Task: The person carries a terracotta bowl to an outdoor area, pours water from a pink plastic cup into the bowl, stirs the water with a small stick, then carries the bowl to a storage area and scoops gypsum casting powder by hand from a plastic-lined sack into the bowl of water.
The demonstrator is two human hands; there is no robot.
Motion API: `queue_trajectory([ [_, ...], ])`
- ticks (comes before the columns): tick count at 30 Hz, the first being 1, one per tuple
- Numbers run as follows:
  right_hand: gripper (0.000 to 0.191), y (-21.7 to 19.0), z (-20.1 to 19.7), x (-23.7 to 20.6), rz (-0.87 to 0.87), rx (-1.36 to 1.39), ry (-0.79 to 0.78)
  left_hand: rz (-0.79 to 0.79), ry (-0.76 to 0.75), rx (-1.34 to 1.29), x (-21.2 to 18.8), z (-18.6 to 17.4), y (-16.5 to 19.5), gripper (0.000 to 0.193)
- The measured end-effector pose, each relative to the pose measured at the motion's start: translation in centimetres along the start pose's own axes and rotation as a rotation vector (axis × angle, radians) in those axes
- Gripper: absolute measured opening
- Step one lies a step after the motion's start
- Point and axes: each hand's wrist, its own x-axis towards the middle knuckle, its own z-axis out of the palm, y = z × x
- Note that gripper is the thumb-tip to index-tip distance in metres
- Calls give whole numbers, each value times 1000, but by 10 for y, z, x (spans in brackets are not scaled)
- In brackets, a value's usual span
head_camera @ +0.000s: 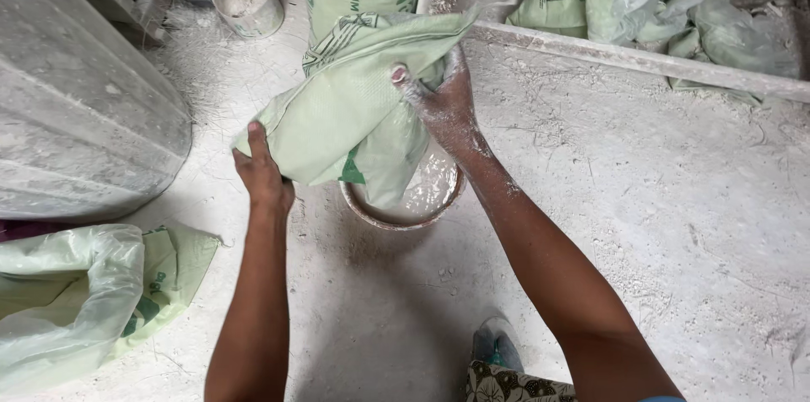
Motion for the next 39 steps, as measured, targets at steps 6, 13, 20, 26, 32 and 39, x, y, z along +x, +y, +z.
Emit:
queue_trajectory([
  [6,53,35,-33,9,291,-267,245,374,-324,424,-8,13,9,49],
  [13,66,39,-53,4,-4,-303,242,691,-346,653,-35,31,14,39],
  [20,69,44,-65,20,178,-176,311,778,-247,600,-57,48,22,41],
  [26,76,28,-67,18,115,-39,287,825,-197,635,-72,58,25,38],
  [32,95,24,-63,16,99,212,226,876,-237,571,-93,59,24,33],
  [39,103,37,-73,22,192,14,307,918,-214,575,-101,59,39,34],
])
